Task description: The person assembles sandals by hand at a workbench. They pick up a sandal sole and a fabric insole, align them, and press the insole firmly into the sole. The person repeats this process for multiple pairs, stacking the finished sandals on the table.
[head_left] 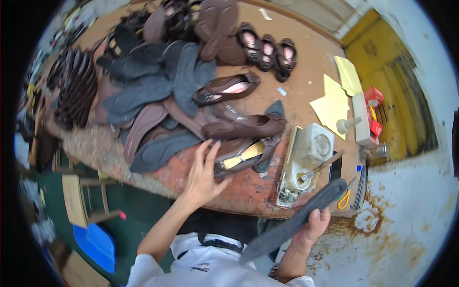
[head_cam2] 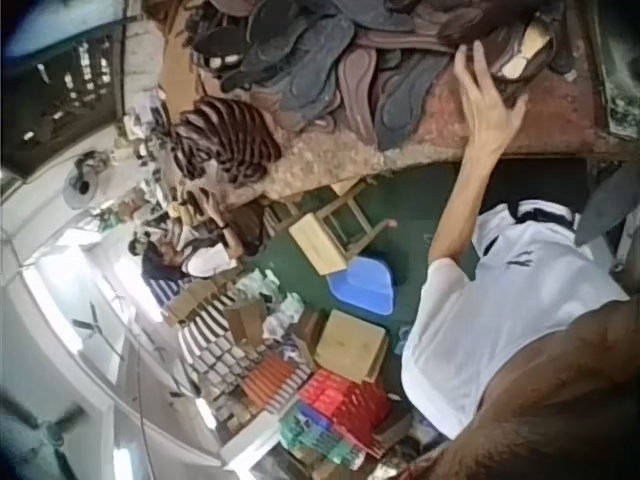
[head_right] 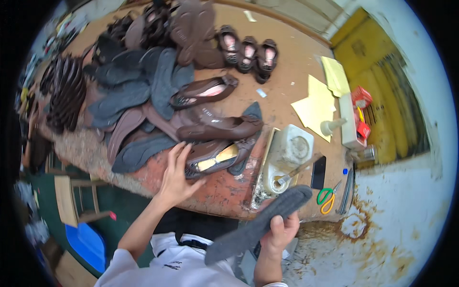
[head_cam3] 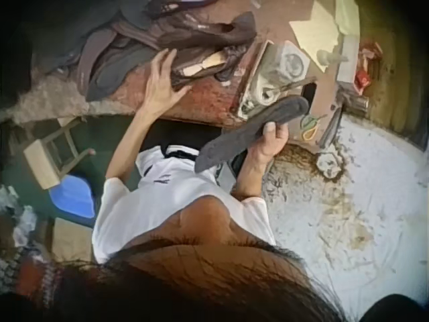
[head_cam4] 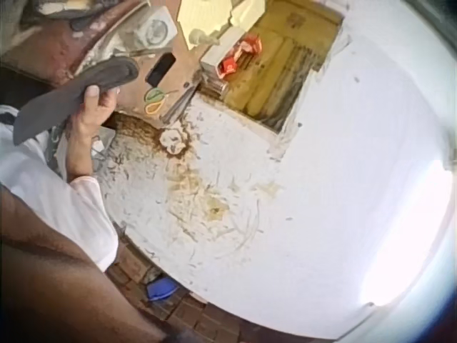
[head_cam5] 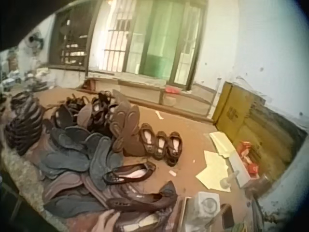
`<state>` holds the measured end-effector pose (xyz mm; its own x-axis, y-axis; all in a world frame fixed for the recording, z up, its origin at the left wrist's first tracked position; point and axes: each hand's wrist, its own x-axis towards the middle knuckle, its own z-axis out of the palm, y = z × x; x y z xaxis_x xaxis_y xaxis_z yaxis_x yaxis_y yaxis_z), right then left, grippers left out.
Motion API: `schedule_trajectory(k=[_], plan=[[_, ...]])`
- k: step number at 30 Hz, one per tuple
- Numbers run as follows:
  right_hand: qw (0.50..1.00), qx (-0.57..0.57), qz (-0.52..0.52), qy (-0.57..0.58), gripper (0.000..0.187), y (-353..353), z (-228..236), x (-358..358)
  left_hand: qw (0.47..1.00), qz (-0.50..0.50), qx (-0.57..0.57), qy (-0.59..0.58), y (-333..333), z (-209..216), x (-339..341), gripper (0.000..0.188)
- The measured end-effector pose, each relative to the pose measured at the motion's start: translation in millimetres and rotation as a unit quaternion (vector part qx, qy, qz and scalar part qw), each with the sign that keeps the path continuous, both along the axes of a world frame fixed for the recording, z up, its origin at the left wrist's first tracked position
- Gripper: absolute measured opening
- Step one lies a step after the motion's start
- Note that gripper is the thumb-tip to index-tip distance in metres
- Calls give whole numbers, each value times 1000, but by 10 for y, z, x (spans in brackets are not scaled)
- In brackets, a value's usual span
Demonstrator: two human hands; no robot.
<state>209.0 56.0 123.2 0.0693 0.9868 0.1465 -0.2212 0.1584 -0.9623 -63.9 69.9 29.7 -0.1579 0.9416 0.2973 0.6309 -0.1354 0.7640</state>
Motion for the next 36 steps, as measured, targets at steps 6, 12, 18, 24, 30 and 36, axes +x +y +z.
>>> schedule_trajectory(k=[6,12,18,24,30,36], plan=[[980,-188,38,56,42,125,-82,-121,944,-2,-171,-282,18,173,81,91],[982,-102,118,-103,57,49,88,-112,977,-197,47,67,-690,-128,-569,106],[783,113,316,-525,34,418,-106,-568,997,-7,-24,-71,-891,-1,-626,61],[765,167,355,-511,27,382,-462,-1021,921,148,-178,-313,-899,-84,-600,20],[773,156,370,-492,24,361,-566,-1239,930,129,-194,-284,-886,-49,-638,20],[764,147,376,-504,23,357,-597,-1303,948,117,-185,-230,-833,-2,-600,37]])
